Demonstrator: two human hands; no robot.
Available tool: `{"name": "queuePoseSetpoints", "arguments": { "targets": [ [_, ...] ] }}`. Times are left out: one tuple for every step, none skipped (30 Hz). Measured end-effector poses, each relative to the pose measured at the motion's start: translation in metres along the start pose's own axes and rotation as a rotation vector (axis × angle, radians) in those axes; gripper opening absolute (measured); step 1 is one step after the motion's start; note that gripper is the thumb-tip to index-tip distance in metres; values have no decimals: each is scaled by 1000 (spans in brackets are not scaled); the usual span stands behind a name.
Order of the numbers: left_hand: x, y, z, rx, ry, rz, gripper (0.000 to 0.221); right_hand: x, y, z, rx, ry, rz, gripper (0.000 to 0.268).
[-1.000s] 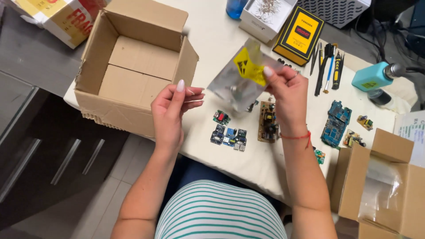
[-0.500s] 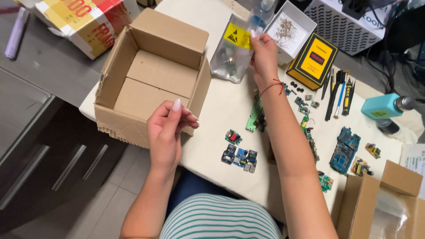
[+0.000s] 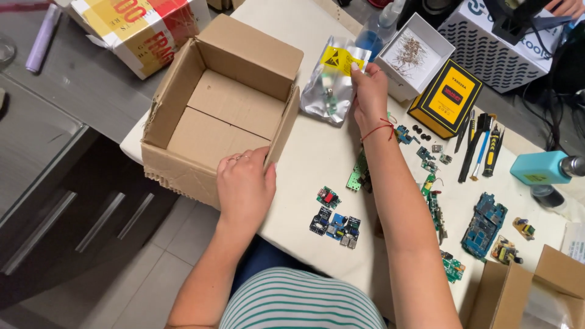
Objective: Cleaning circuit boards with a brush and packing them into anti-static bags and cardboard boxes.
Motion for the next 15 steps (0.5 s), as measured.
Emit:
{"name": "queuePoseSetpoints", "arguments": {
  "targets": [
    [-1,-1,0,-21,15,6,25,6,-4,1,2,-40,31,23],
    [-1,-1,-1,-24,15,5,25,2,-10,-3,4,-42,28,23],
    [-4,-4,-1,-79,47,-7,25,2,-16,-8,12,-125,38,22],
    [-6,-7,-1,-134,79,-19,24,2,-22,-13,20,-209,49,20],
    [-7,-6,-2,-135,76,-20,24,21,-24,1,23,-208,49,20],
    [-9,-9,-2,-187,104,9,23,47,-24,15,41,-308,77,17],
    [-11,-13,-2,-241,132,36,23,72,-24,30,61,-407,103,13],
    [-14,-12,-1,-243,129,33,23,76,-31,40,65,-407,101,13],
    [-21,-9,-3,-253,154,38,23,88,-41,46,23,-482,60,13],
    [-29,-7,-5,-262,180,42,24,99,-51,52,-19,-557,18,13],
    [-32,3,-17,-275,181,46,24,99,-60,50,-15,-570,14,13],
    [-36,13,-30,-305,208,20,25,99,-71,48,-48,-597,-19,14],
    [-38,23,-36,-317,230,-12,27,94,-85,54,-83,-606,-47,15],
    [-42,37,-50,-313,226,-14,27,106,-85,62,-81,-600,-45,15],
    [-49,50,-67,-340,250,-54,26,120,-86,69,-98,-632,-56,15]
  ]
}}
Point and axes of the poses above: each hand's wrist, its own z-axis away from the middle knuckle, its own y-axis out of the palm, x = y × z, the point moved 6 cm from there along -z, towards the middle knuckle, and after that the axes turned 14 degrees about -y, right-handed, at the moved point
